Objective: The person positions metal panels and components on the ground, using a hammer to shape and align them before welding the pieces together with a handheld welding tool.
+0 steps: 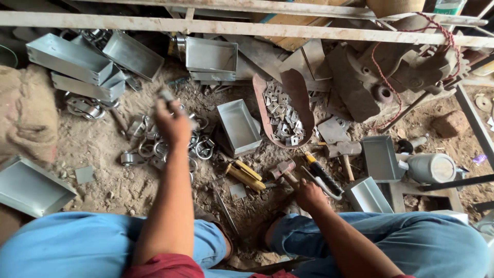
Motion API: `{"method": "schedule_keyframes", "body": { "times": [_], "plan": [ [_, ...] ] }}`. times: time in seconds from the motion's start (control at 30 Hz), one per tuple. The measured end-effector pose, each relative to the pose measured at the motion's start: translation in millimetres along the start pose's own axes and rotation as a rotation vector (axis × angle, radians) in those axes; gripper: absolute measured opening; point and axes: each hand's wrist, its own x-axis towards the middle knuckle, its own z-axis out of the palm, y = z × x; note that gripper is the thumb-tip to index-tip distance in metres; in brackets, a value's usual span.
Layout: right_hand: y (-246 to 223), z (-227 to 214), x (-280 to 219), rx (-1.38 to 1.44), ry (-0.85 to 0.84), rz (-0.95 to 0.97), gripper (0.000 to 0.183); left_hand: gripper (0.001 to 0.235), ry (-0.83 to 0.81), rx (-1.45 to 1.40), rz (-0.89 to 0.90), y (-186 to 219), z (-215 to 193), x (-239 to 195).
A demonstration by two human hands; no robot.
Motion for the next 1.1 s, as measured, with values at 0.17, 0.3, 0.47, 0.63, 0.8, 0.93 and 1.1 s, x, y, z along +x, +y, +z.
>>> {"method": "schedule_keyframes", "body": {
  "times": [0.17,0.3,0.47,0.63,0.8,0.93,1.1],
  "plan": [
    [1.7,33.5,0.6,0.057,0.276,-0.069,0.064,0.025,-0.361,-0.107,0.123,17.4,34.9,-24.5],
    [-8.6,2.1,13.5,0.229,0.029,0.135,0.064,0.031,-0.348,-0.055,0.283,18.3,54.8,-36.5],
    [-36.6,-62.6,1.7,1.215,-0.256,0.45,0.04,0.03,-0.496,0.192,0.176,3.4,84.4,-36.7],
    [-79.0,-131.1,-8.3,1.307,-0.118,0.397,0.044,0.042,-0.639,0.348,0.296,-36.0,121.9,-28.0],
    [-84.8,-184.9,-11.3,1.178,0.081,0.345,0.038,0.055,-0.623,0.377,0.51,-62.7,130.3,-30.3],
    [-86.1,-205.7,-14.4,1.181,0.24,0.189,0.033,0.056,-0.655,0.35,0.501,-70.4,134.8,-23.9],
    [-94.3,-216.3,-15.0,1.316,0.321,-0.015,0.031,0.053,-0.849,0.11,0.3,-89.3,145.5,-16.7]
  ]
}}
